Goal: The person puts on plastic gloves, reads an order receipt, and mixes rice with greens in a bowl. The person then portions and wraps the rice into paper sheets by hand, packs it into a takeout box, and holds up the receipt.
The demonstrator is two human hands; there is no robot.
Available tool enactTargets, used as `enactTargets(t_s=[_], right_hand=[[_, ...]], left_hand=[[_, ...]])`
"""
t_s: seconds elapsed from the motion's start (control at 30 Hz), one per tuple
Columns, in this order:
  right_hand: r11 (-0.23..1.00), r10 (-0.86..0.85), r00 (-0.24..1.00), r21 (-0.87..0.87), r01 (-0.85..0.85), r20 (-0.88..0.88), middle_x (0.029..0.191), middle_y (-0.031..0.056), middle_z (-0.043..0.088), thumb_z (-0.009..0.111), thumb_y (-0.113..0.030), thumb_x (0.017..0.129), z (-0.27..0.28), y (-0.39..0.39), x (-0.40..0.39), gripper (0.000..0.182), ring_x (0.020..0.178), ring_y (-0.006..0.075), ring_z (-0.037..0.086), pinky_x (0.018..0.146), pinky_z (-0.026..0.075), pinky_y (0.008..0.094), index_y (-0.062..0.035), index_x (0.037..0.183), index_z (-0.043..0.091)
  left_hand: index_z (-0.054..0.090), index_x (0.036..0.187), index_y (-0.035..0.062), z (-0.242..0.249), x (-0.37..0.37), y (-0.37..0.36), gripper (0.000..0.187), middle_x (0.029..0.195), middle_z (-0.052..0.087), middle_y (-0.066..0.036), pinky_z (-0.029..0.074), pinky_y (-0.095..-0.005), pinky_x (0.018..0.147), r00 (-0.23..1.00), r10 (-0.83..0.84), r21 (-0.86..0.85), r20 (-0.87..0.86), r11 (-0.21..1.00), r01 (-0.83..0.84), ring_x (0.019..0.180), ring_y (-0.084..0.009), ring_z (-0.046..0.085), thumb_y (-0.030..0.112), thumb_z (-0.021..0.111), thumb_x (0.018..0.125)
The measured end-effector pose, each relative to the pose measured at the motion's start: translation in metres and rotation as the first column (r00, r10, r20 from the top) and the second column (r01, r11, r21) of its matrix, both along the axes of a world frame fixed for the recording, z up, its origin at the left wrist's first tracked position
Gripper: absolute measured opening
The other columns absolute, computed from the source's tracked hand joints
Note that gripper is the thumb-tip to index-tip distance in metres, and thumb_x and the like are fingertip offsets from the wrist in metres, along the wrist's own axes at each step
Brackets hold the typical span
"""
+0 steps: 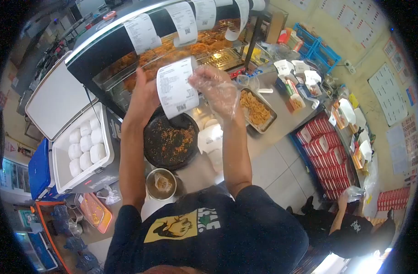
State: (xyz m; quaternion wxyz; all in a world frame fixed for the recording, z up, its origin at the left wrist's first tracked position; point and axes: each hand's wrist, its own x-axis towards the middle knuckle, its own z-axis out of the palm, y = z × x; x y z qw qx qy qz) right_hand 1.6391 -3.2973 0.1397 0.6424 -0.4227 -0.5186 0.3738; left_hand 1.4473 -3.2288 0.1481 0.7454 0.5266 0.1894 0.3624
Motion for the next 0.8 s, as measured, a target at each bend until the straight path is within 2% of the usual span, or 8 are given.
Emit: enactTargets(t_s=[0.1, 0.2, 0.27, 0.3, 0.37, 0.4, 0.53, 0.8], right_hand=[[1.0, -0.019, 1.0, -0.02, 0.018, -0.003, 0.086, 0.0014, 0.061, 0.068, -0.017, 0.089, -0.007, -0.023, -0.004, 0.017, 0.082, 0.009, 0.054, 0.074, 0.044, 0.0249, -0.0013, 0.092, 0.063], [0.997, 0.033, 0.993, -0.06, -0.04, -0.115, 0.099, 0.004, 0.065, 0.067, -0.018, 0.089, -0.018, -0.041, -0.024, 0.025, 0.091, 0.01, 0.057, 0.079, 0.046, 0.0259, -0.0016, 0.108, 0.064], [0.983, 0.085, 0.983, -0.147, -0.109, -0.161, 0.109, 0.0055, 0.066, 0.066, -0.021, 0.091, -0.029, -0.048, -0.027, 0.035, 0.096, 0.0109, 0.059, 0.082, 0.048, 0.0273, -0.0021, 0.12, 0.063], [0.982, 0.089, 0.983, -0.15, -0.113, -0.159, 0.109, 0.0055, 0.066, 0.066, -0.021, 0.091, -0.035, -0.051, -0.025, 0.035, 0.096, 0.0109, 0.059, 0.082, 0.048, 0.0273, -0.0021, 0.12, 0.063], [0.931, 0.087, 0.993, -0.349, -0.108, -0.076, 0.101, 0.0044, 0.068, 0.066, -0.022, 0.091, -0.044, -0.057, -0.025, 0.032, 0.09, 0.0104, 0.06, 0.079, 0.049, 0.0269, -0.0006, 0.115, 0.065], [0.93, 0.059, 0.989, -0.353, -0.104, -0.137, 0.094, 0.0039, 0.069, 0.066, -0.023, 0.091, -0.053, -0.058, -0.029, 0.03, 0.084, 0.0095, 0.061, 0.076, 0.049, 0.0262, 0.0003, 0.111, 0.067], [0.957, 0.045, 0.994, -0.283, -0.071, -0.097, 0.091, 0.0041, 0.069, 0.066, -0.022, 0.091, -0.069, -0.064, -0.031, 0.029, 0.082, 0.0086, 0.061, 0.074, 0.049, 0.0256, 0.0007, 0.109, 0.068], [0.94, 0.004, 0.994, -0.338, -0.042, -0.112, 0.09, 0.0064, 0.069, 0.07, -0.018, 0.087, -0.054, -0.075, -0.034, 0.028, 0.078, 0.0104, 0.061, 0.072, 0.048, 0.0254, 0.0059, 0.103, 0.067]], left_hand=[[0.052, 0.125, -0.0041, 0.001, 0.029, 0.008, 0.05, 0.117, 0.063, -0.012, 0.048, -0.0321, 0.092, 1.0, -0.024, 0.103, 0.02, 0.994, 0.022, 0.104, -0.0192, 0.062, 0.039, 0.046, 0.1], [0.031, 0.14, -0.0062, -0.001, 0.045, 0.006, 0.057, 0.133, 0.05, -0.027, 0.044, -0.0434, 0.103, 0.992, -0.043, 0.056, 0.116, 0.998, 0.036, 0.122, -0.0377, 0.052, 0.036, 0.033, 0.102], [0.029, 0.142, -0.0057, 0.003, 0.05, 0.004, 0.058, 0.135, 0.048, -0.028, 0.043, -0.0443, 0.103, 0.981, -0.091, 0.039, 0.171, 0.996, 0.086, 0.123, -0.0394, 0.05, 0.036, 0.032, 0.102], [0.027, 0.143, -0.0053, 0.005, 0.051, 0.003, 0.059, 0.136, 0.047, -0.028, 0.043, -0.0452, 0.104, 0.966, -0.127, 0.027, 0.226, 0.992, 0.125, 0.125, -0.0411, 0.049, 0.036, 0.031, 0.102], [0.023, 0.145, -0.0042, 0.014, 0.047, 0.002, 0.06, 0.14, 0.041, -0.029, 0.041, -0.0474, 0.106, 0.957, -0.138, 0.004, 0.255, 0.99, 0.141, 0.127, -0.045, 0.045, 0.037, 0.028, 0.102], [0.022, 0.146, -0.0032, 0.017, 0.044, 0.002, 0.06, 0.142, 0.039, -0.029, 0.039, -0.0488, 0.107, 0.937, -0.192, 0.016, 0.293, 0.981, 0.196, 0.127, -0.0462, 0.043, 0.038, 0.027, 0.102], [0.019, 0.147, -0.0012, 0.023, 0.034, 0.006, 0.062, 0.147, 0.029, -0.03, 0.036, -0.0528, 0.108, 0.875, -0.3, 0.015, 0.38, 0.948, 0.318, 0.129, -0.0497, 0.038, 0.04, 0.026, 0.102], [0.016, 0.148, -0.0013, 0.031, 0.029, 0.015, 0.064, 0.149, 0.023, -0.031, 0.034, -0.0543, 0.109, 0.876, -0.27, 0.04, 0.401, 0.96, 0.278, 0.131, -0.0528, 0.033, 0.041, 0.025, 0.101]])
